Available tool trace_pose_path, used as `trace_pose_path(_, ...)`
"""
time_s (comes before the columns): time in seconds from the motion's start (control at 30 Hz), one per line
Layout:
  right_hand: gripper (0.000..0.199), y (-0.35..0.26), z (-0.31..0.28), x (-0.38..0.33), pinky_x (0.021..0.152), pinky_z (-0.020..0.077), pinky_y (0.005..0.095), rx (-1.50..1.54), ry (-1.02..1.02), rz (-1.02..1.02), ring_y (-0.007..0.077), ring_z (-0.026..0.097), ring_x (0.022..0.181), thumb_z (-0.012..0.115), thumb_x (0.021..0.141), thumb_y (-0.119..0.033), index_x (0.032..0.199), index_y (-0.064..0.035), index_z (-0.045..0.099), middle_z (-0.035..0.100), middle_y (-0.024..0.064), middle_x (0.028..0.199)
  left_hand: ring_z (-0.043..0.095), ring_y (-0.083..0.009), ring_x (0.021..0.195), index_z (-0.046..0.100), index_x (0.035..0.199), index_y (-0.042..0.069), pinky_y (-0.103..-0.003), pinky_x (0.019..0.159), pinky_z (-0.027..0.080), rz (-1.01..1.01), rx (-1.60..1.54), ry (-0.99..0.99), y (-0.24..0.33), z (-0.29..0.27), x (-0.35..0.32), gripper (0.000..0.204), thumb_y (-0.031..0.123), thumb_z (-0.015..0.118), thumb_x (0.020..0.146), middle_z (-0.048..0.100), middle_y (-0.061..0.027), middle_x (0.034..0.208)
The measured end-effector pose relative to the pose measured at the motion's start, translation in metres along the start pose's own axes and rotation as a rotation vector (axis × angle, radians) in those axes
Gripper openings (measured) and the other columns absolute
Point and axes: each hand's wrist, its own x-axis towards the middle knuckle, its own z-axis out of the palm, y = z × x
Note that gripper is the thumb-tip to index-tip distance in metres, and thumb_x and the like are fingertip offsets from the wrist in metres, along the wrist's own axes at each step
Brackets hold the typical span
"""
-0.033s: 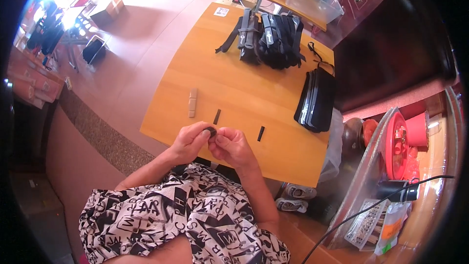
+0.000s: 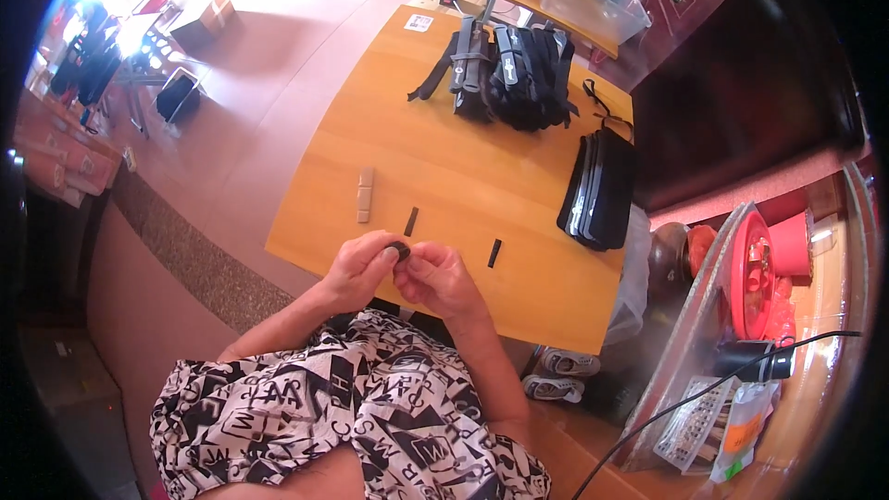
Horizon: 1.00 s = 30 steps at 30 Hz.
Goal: Arranging and stacking black fabric straps with velcro fasteners on a wooden table.
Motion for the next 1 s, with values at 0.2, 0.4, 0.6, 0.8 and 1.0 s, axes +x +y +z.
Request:
trace_pose_path(0.2,0.024,-0.012,0.008,-0.005,0.047,0.0470,0.0228,0.018,0.053,0.089,0.0132,0.061,0.055,0.060,0.092,-0.020,0.091,0.0036,0.063,0.066,0.0117,0.075,0.059,-0.0328,0.074,0.058,0.093,0.000,-0.039,0.065,0.047,0.038,0.024,0.036,0.003,0.002,-0.002,0.010,0.007,0.054,0.088,0.059,-0.0153,0.077)
trace_pose_path(0.4,0.024,-0.009,0.006,-0.004,0.049,0.0481,0.0230,-0.076,0.040,0.072,0.0138,0.062,0.057,0.060,0.092,-0.020,0.091,0.0041,0.063,0.066,0.0122,0.075,0.060,-0.0327,0.073,0.058,0.094,-0.001,-0.039,0.065,0.048,-0.010,-0.023,0.014,0.001,0.000,-0.003,0.011,0.007,0.053,0.088,0.060,-0.0159,0.078)
trace_pose_path(0.6,0.021,-0.002,0.008,-0.002,0.048,0.0464,0.0230,0.007,0.016,0.037,0.0129,0.060,0.057,0.060,0.092,-0.018,0.093,0.0035,0.062,0.065,0.0112,0.076,0.061,-0.0326,0.073,0.058,0.094,-0.002,-0.038,0.065,0.049,-0.068,-0.102,0.013,0.003,-0.002,-0.003,0.011,0.007,0.052,0.089,0.061,-0.0168,0.080)
trace_pose_path(0.8,0.022,0.001,0.010,-0.003,0.048,0.0460,0.0229,0.008,0.023,0.027,0.0127,0.059,0.056,0.060,0.091,-0.017,0.093,0.0047,0.062,0.064,0.0110,0.076,0.061,-0.0337,0.074,0.058,0.092,-0.002,-0.039,0.066,0.049,-0.040,-0.042,-0.013,0.006,-0.005,-0.002,0.010,0.006,0.053,0.088,0.061,-0.0167,0.079)
trace_pose_path(1.0,0.019,-0.012,0.004,-0.007,0.047,0.0458,0.0226,-0.254,0.138,0.148,0.0128,0.059,0.055,0.050,0.086,-0.008,0.087,0.0056,0.063,0.064,0.0101,0.072,0.059,-0.0346,0.071,0.057,0.089,-0.002,-0.041,0.065,0.048,0.196,0.248,-0.060,0.002,-0.004,0.000,0.011,0.005,0.058,0.080,0.060,-0.0164,0.077)
